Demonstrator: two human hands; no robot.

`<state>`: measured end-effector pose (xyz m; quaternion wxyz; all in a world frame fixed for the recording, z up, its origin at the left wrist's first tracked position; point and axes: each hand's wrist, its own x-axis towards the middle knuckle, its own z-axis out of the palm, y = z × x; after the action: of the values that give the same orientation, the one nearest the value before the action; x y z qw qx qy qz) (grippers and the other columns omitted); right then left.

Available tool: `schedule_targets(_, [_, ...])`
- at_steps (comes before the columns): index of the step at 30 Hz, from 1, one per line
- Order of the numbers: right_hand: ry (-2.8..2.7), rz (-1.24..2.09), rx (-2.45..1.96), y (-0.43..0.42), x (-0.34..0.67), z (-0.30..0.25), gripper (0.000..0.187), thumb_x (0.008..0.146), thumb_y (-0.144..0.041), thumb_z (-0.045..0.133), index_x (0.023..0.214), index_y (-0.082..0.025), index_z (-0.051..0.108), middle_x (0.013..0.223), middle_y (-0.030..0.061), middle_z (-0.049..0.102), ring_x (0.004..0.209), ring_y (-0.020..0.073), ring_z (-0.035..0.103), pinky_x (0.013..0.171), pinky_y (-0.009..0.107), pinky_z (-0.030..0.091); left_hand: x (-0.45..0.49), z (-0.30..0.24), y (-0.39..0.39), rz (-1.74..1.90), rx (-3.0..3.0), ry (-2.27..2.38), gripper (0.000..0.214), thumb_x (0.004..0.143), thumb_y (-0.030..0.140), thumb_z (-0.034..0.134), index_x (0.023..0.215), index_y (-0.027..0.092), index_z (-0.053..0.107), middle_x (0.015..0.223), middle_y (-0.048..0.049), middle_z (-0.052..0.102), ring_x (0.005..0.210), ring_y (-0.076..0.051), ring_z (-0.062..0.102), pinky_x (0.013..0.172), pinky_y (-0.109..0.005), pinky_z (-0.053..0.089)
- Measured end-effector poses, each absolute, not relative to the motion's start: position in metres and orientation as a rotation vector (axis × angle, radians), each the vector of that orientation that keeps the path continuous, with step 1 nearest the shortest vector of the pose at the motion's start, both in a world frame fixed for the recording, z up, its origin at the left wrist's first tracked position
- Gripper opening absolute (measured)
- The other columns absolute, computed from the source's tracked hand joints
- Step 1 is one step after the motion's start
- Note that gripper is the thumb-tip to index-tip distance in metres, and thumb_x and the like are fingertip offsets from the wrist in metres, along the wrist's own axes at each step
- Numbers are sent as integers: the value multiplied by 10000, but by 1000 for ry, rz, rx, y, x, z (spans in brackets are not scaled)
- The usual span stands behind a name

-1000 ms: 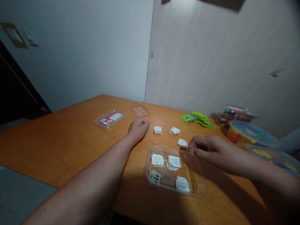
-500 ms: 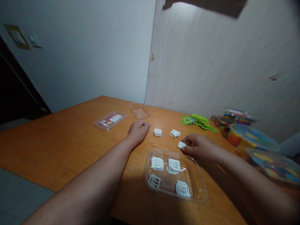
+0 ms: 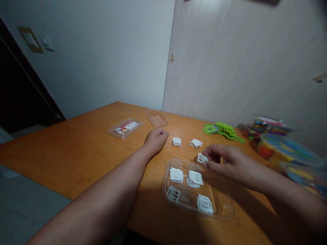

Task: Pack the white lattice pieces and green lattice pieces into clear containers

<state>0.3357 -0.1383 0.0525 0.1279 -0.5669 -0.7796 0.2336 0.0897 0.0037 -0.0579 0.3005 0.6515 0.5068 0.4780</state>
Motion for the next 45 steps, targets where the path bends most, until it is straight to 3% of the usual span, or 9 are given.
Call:
schedule_targets(6, [-2430,798,-1628,-175,280,55,52,808,-267,638,822,-217,636,762,7,657,637,130,525,528,242,328,90,-60,5,1267,1734,1344,347,817,469,564,627,179,563,579,14,530,552,-124,446,517,-244,277])
schedule_targets(10, [-2477,792,-1643,-177,265,41,116,817,-284,637,747,-199,603,699,7,616,585,112,459,505,243,284,90,-60,5,1273,1752,1349,342,817,468,562,643,174,582,601,13,543,583,-127,467,529,-241,287])
schedule_targets(20, [-2319,979,-1553,-161,285,51,235,922,-341,509,810,-189,648,710,16,649,625,136,541,550,242,375,91,-59,5,1266,1760,1358,325,808,457,559,654,174,600,628,8,563,616,-135,489,545,-245,308])
schedule_targets(27, [-2158,570,-1748,-118,345,46,255,861,-405,539,841,-183,663,744,32,635,677,171,549,601,280,405,91,-56,3,1288,1731,1348,312,796,437,571,617,181,566,590,9,528,588,-133,457,524,-248,268])
schedule_targets(35, [-2263,563,-1882,-99,371,13,342,799,-416,668,1028,-166,714,895,63,678,770,193,602,634,284,425,91,-53,-1,1269,1711,1335,311,794,445,578,615,192,541,550,20,504,546,-132,440,518,-248,269])
schedule_targets(45, [-2259,522,-1920,-98,368,11,257,803,-368,647,943,-163,710,846,56,694,730,180,597,593,270,393,91,-52,-1,1277,1754,1336,332,801,448,571,597,189,532,567,17,501,565,-131,440,523,-250,274])
